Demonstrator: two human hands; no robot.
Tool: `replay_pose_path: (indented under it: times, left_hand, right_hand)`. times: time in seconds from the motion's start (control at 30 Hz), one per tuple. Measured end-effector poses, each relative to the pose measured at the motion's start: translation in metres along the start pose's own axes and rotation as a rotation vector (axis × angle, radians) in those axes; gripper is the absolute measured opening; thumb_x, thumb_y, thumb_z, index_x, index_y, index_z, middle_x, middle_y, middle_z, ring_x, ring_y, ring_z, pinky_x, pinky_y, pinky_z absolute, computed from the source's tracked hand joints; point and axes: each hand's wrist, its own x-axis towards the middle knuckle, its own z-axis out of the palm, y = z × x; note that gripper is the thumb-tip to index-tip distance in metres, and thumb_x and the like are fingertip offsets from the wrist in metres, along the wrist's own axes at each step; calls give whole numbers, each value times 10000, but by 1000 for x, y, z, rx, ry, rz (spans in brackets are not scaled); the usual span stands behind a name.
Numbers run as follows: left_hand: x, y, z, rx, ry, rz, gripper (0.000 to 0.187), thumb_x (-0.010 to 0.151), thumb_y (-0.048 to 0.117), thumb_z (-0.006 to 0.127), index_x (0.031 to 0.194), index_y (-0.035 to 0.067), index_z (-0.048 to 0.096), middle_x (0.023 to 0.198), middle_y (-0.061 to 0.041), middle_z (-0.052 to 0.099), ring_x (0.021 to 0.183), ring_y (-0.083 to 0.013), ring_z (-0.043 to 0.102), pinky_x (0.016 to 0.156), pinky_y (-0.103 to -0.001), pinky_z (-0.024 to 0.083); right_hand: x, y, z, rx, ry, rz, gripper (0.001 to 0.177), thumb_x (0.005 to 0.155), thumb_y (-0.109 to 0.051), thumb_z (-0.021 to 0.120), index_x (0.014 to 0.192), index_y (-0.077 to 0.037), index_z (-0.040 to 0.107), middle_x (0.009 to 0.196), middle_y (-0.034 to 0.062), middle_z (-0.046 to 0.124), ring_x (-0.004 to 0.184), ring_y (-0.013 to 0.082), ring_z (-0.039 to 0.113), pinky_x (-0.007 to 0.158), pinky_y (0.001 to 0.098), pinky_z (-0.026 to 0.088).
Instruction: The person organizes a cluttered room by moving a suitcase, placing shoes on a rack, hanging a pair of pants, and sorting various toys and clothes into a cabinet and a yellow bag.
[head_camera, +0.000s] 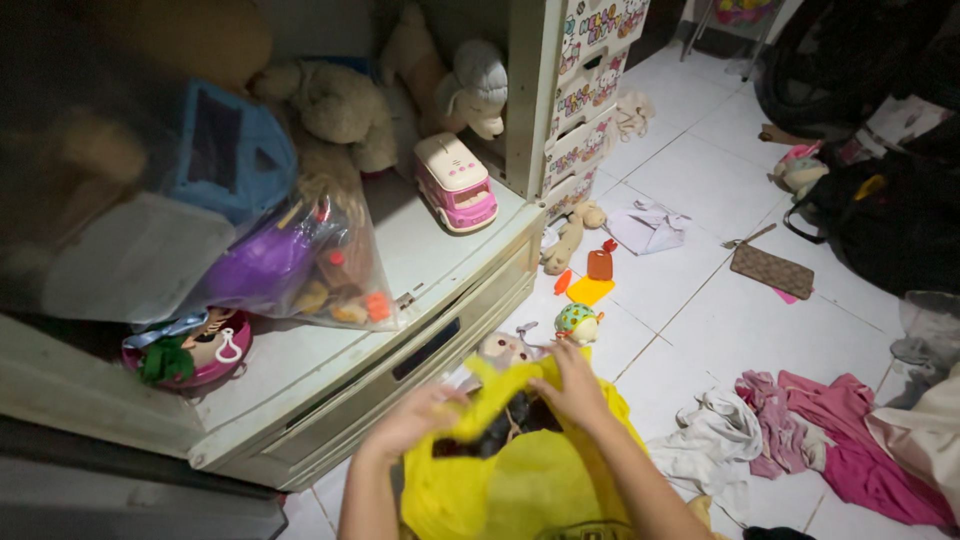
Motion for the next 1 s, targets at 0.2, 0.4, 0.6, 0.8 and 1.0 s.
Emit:
replay_pose_path:
  times: [0.2,0.4,0.6,0.8,1.0]
  left_hand:
    - [21,-32,54,235,-205,-199,384,848,195,772,1208,97,683,1161,-66,721,1082,-181,661,952,-325,529]
    - [36,-9,105,982,104,-197,593,922,563,596,1424,252,536,1571,-82,376,1458,-317,340,1184,-507,227]
    - [41,-13,115,874,-89,-295,592,991,610,376,1458,287,543,1643,-85,291,1522,-325,268,1236,-616,20]
    - [53,-35,111,844,-115,-372,561,1011,591,342,1349,264,648,1600,-75,431,1501,-314,366,1247,-646,112]
    - [62,-55,104,808,-224,-348,514,1039,505,325,1384,257,613,1670,-82,270,1541,-409,199,1211,-688,127]
  right_hand:
    - [-20,58,19,-2,-827,455,392,817,-368,821,983,-30,712,896,147,729,848,344,689,769,456,551]
    - [17,140,41,505,-1370,560,356,831,-378,803,1041,-91,786,918,104,788,767,184,657,737,387,520]
    - [34,132,134,-82,-442,378,421,752,-391,868,1019,-87,751,1074,211,691,972,391,688,845,472,551]
    - [35,104,180,-185,-929,-233,515,820,-162,703,1323,-247,631,1494,86,496,1378,353,441,1039,600,409]
    - [46,100,173,-376,-1065,-183,576,834,-250,703,1395,-233,576,1392,99,545,1336,361,445,1125,685,235]
